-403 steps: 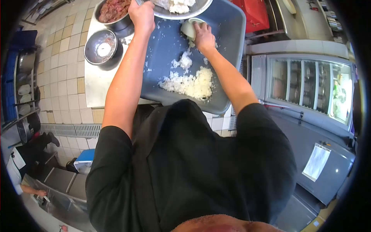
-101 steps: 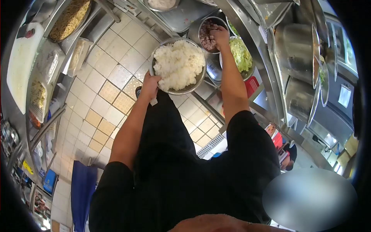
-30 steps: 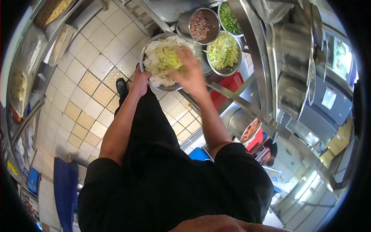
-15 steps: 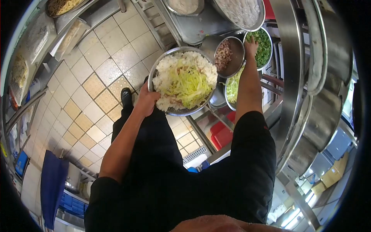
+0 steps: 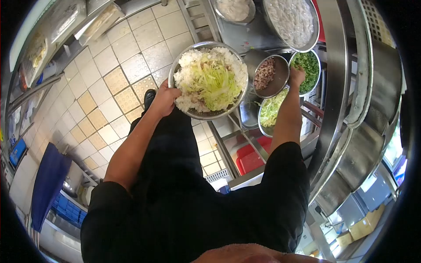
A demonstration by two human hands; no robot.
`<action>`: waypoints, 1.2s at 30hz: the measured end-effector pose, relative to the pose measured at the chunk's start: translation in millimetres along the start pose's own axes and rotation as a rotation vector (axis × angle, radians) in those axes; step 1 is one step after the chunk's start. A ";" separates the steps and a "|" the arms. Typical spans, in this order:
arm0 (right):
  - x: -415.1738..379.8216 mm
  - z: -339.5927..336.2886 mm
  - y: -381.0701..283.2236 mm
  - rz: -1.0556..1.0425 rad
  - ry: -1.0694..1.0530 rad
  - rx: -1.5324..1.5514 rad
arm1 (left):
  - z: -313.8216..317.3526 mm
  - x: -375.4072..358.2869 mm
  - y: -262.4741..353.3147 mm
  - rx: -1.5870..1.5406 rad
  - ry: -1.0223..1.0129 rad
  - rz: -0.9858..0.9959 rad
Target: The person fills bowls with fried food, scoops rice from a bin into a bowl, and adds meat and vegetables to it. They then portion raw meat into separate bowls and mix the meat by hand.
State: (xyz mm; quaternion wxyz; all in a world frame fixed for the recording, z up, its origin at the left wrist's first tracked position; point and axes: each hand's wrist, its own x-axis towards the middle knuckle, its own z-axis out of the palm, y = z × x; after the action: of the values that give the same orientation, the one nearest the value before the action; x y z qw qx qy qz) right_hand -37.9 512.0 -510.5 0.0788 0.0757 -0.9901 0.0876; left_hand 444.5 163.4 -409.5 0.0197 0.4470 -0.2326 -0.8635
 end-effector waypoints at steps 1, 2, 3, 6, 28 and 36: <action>-1.3 -9.4 -1.4 0.107 -0.020 0.014 | -1.6 1.5 -2.0 0.002 -0.006 0.020; -5.8 -18.4 -3.0 0.185 -0.004 0.330 | -2.5 1.7 -3.2 0.006 -0.015 0.040; -10.6 -25.9 -4.0 0.264 0.013 0.644 | -3.3 2.2 -4.1 -0.010 -0.027 0.052; -49.5 -110.4 -60.7 0.383 -0.084 1.329 | -5.1 -1.0 -3.1 -0.020 -0.005 0.066; -332.6 -317.2 -557.7 -1.270 -0.430 0.587 | -96.0 -169.4 185.5 -0.208 0.104 0.416; -398.8 -360.8 -857.8 -1.484 -0.389 0.660 | -259.7 -257.1 428.0 -0.248 0.123 0.655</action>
State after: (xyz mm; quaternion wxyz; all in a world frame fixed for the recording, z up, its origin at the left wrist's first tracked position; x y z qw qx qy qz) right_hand 543.3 -201.7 -88.7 -0.0826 0.7414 -0.6025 0.2837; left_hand 727.1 -255.6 -161.7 0.3635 0.3943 -0.2554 -0.8045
